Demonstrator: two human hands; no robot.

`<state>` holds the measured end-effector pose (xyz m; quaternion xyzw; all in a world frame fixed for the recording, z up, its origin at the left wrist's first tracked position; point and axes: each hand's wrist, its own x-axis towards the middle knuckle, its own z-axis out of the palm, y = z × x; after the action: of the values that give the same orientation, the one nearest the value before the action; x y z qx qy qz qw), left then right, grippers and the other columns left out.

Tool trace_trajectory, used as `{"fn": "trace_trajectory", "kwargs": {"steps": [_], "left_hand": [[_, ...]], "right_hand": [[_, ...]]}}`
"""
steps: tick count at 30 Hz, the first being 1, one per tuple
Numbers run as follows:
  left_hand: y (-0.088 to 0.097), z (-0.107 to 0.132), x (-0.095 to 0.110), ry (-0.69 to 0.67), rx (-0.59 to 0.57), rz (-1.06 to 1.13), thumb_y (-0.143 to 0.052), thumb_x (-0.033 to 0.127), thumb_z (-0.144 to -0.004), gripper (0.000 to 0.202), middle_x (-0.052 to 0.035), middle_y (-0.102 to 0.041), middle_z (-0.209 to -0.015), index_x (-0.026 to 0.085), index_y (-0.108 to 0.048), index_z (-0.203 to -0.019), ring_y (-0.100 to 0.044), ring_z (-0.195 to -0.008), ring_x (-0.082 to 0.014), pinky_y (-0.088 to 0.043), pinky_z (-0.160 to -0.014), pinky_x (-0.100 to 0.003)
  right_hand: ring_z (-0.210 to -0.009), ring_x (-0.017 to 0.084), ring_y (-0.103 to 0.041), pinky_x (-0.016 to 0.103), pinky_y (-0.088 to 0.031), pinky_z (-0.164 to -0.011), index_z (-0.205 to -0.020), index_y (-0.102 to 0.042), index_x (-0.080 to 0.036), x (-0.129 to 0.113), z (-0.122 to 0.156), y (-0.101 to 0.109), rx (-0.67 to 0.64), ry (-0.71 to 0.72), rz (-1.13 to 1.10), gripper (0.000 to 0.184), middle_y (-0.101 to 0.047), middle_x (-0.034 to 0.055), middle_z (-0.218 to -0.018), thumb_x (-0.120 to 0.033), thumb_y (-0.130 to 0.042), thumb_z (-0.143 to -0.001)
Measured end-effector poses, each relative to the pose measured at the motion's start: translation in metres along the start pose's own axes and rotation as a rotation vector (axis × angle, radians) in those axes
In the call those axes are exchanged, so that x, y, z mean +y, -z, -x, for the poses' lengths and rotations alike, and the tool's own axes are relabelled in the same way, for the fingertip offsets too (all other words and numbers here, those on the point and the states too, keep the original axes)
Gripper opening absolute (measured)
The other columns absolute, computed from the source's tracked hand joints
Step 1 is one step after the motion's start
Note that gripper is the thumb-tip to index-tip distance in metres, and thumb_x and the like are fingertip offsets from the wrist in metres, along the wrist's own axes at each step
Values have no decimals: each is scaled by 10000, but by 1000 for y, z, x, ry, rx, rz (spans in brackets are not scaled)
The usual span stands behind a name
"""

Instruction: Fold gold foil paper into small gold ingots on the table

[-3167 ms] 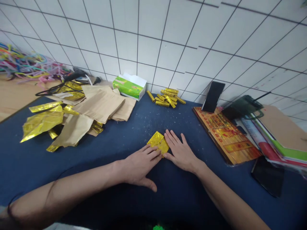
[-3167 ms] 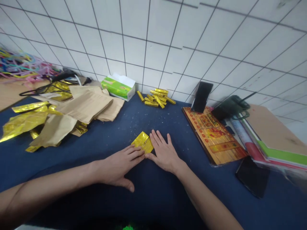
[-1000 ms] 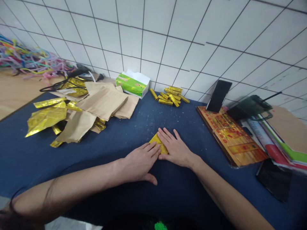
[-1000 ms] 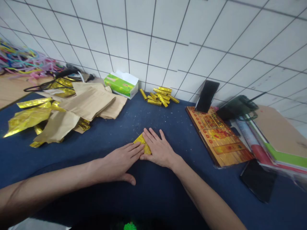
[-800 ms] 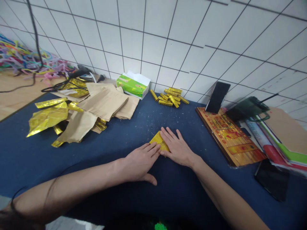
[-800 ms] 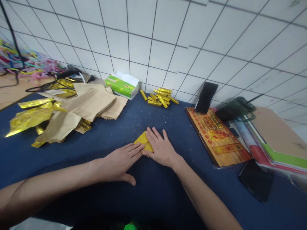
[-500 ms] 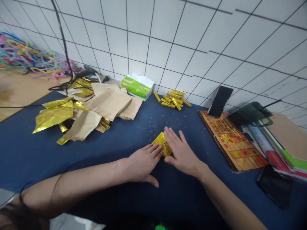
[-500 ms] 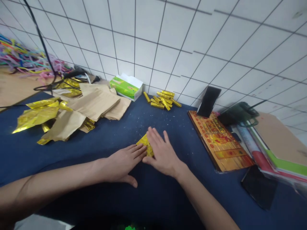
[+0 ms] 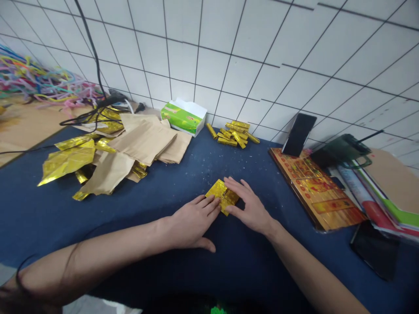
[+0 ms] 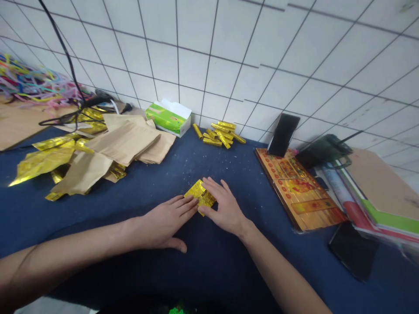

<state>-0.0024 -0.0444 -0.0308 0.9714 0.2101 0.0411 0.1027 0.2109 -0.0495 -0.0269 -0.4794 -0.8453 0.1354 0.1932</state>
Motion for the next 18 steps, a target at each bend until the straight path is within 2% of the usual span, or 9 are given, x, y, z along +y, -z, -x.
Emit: {"fn": "trace_trajectory", "kwargs": {"steps": [2, 4, 5, 7, 10, 14, 18], "left_hand": [[0, -1, 0, 1, 13, -3, -439, 664, -710, 841, -183, -367, -1337, 61, -336, -1286, -312, -1240, -303, -197, -1029, -404], [1, -2, -1, 4, 19, 0, -438, 646, -727, 783, -168, -386, -1325, 79, -371, -1262, -325, -1230, -294, -194, -1033, -408], [1, -3, -1, 5, 24, 4, -438, 636, -735, 755, -163, -399, -1314, 87, -386, -1250, -334, -1223, -290, -193, -1035, -412], [2, -4, -2, 7, 39, 14, -448, 619, -741, 716, -161, -417, -1291, 97, -407, -1230, -348, -1208, -287, -194, -1035, -424], [5, -6, -3, 23, 65, 29, -508, 570, -731, 681, -165, -426, -1254, 103, -416, -1218, -378, -1174, -288, -216, -1027, -434], [7, -9, -3, 40, 70, 47, -552, 439, -747, 575, -134, -473, -1176, 113, -427, -1204, -422, -1117, -268, -228, -1024, -434], [8, -9, -4, 44, 99, 78, -513, 308, -792, 432, -98, -520, -1132, 136, -430, -1180, -446, -1084, -237, -258, -1006, -424]], "right_hand": [[-985, 206, -551, 407, -396, -894, -997, -586, -198, -6, 5, 4, 110, -21, -1, 231, -624, 77, -1026, -324, -460, -850], [-830, 188, -574, 359, -459, -772, -846, -618, -188, -11, 8, 6, 65, 33, 56, 168, -636, 64, -861, -266, -469, -845], [-799, 189, -566, 353, -469, -738, -838, -619, -179, -13, 9, 5, 16, 65, 99, 154, -628, 65, -838, -256, -486, -834], [-797, 201, -553, 366, -475, -727, -888, -613, -162, -17, 10, 3, -62, 105, 180, 146, -616, 74, -859, -244, -520, -810], [-838, 211, -550, 376, -485, -748, -931, -604, -148, -20, 10, 0, -80, 117, 243, 166, -604, 90, -910, -197, -514, -800], [-897, 232, -560, 383, -498, -771, -922, -613, -109, -21, 13, -3, -49, 188, 308, 204, -612, 130, -940, -115, -446, -805], [-960, 230, -554, 369, -486, -836, -926, -609, -78, -16, 17, -7, 44, 275, 305, 240, -614, 150, -989, -66, -399, -811]]}}
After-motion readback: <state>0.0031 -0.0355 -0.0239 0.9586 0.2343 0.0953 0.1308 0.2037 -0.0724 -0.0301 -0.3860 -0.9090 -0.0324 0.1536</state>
